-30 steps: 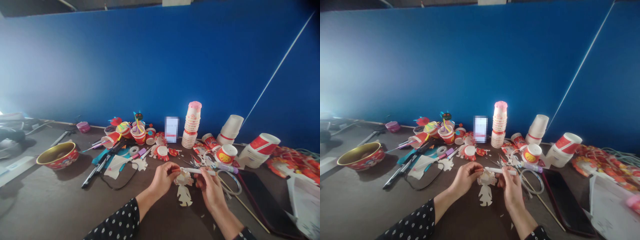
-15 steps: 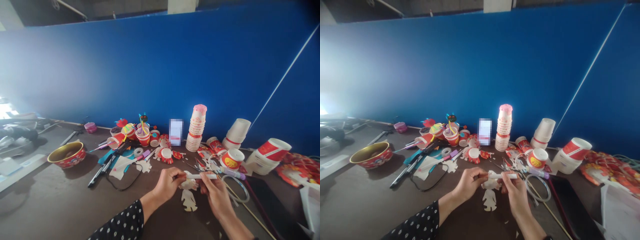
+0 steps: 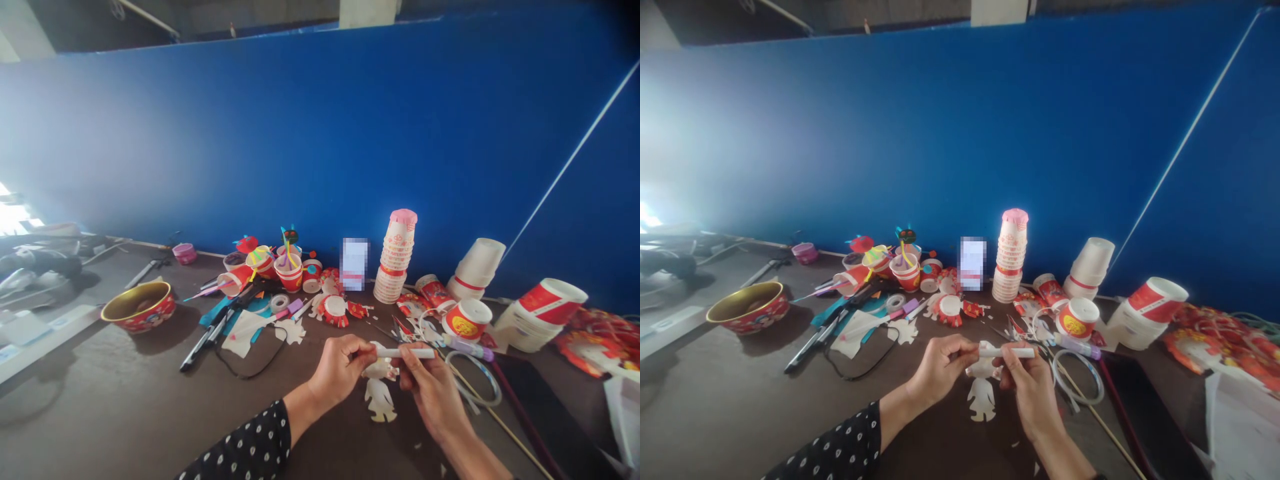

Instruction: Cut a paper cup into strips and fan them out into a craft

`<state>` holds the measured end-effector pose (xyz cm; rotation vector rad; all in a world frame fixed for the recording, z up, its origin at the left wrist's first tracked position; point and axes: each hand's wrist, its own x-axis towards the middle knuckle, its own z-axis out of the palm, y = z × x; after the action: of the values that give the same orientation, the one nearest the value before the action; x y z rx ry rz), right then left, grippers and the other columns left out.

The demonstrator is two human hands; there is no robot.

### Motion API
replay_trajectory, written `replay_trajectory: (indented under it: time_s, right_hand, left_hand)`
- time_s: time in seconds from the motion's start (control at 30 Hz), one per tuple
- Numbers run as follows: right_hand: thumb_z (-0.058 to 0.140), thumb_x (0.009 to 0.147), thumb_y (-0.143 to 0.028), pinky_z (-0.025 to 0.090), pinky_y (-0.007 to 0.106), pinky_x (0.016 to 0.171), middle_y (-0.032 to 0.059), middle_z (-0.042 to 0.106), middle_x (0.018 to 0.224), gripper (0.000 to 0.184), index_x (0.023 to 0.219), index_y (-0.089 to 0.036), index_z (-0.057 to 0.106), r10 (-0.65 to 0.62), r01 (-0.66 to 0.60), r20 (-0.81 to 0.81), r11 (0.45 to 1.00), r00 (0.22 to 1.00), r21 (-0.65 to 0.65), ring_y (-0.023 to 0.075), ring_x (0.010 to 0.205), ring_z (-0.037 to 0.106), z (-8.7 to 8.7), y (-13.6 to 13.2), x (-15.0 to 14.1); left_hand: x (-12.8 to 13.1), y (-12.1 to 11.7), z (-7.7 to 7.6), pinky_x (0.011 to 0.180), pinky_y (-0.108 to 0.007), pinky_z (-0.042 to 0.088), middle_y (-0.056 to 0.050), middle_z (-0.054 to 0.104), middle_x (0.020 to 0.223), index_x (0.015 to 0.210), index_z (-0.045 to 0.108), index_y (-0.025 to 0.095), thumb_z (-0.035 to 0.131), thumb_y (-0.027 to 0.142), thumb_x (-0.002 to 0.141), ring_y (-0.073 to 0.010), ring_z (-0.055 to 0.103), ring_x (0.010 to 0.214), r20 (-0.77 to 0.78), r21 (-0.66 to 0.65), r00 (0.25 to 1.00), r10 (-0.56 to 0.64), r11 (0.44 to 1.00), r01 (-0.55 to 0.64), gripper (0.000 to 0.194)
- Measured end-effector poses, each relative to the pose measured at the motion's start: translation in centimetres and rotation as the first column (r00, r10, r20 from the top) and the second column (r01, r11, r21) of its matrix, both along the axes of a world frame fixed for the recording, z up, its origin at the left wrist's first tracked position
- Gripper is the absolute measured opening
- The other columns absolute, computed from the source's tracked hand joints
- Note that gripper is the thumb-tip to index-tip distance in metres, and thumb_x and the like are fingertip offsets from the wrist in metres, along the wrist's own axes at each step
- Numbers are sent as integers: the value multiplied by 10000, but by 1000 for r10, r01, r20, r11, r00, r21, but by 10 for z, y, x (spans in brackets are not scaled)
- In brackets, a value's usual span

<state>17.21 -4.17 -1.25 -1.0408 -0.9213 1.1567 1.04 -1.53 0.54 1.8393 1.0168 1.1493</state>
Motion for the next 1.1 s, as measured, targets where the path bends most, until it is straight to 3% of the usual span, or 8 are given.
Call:
replay_trajectory:
  time_s: [0.33,0.53,0.63,0.73,0.8,0.9,1.0,1.1]
  right_hand:
    - [784,528,-318,347,181,373,-30,545,473,294,588,-141,558,-4,-30,-187,984,982,-178,63,371,429,12,-3,-5]
    - [771,548,-339,384,185,387,-33,553,499,302,632,-157,546,-40,12,-198,990,979,-143,88,421,479,15,-2,-9]
    - [738,592,-378,423,192,428,-38,580,538,302,697,-176,541,-73,63,-128,995,989,-79,100,457,513,13,1,-5]
    - [676,652,-428,447,215,445,-10,625,604,318,820,-174,584,-187,189,114,982,976,-1,122,475,539,8,4,5]
    - [610,710,-437,476,243,478,25,654,675,337,908,-165,603,-221,211,347,975,911,68,154,527,579,5,6,13]
    - [525,774,-377,500,285,613,62,677,833,269,944,-188,614,-274,123,676,957,684,263,201,703,628,2,9,22]
    - [478,788,-267,474,322,745,73,661,921,224,954,-201,614,-368,-29,826,907,427,419,218,843,609,-3,11,25]
    - [442,763,-158,458,348,781,72,642,937,274,982,-198,602,-360,-130,893,905,270,404,221,880,581,-9,11,24]
  left_hand:
    - [-2,-8,5,668,-223,440,-61,654,727,795,676,166,503,226,826,-138,556,707,-84,276,996,-27,960,50,185]
    - [-1,-3,6,638,-227,440,-45,645,713,807,666,169,541,305,803,-139,565,671,-111,171,994,2,985,17,185]
    - [-3,4,1,692,-250,449,-52,655,835,990,609,169,531,355,803,-155,582,739,-87,118,995,52,992,-42,275]
    - [-5,10,-7,762,-307,440,-73,627,960,1112,530,169,487,357,816,-186,563,835,-158,132,963,219,971,-199,354]
    - [-5,12,-13,782,-342,430,-82,617,945,1087,543,162,507,358,786,-216,543,868,-260,147,913,315,947,-285,362]
    - [-3,11,-19,816,-376,404,-109,601,946,1031,584,132,581,449,699,-260,507,913,-403,151,851,337,942,-301,459]
    - [-1,8,-20,810,-379,390,-104,589,919,911,634,148,643,474,614,-276,485,912,-492,123,811,317,947,-296,441]
    - [0,7,-19,755,-340,389,-79,592,843,788,640,170,625,379,641,-249,489,858,-506,113,810,295,954,-277,256]
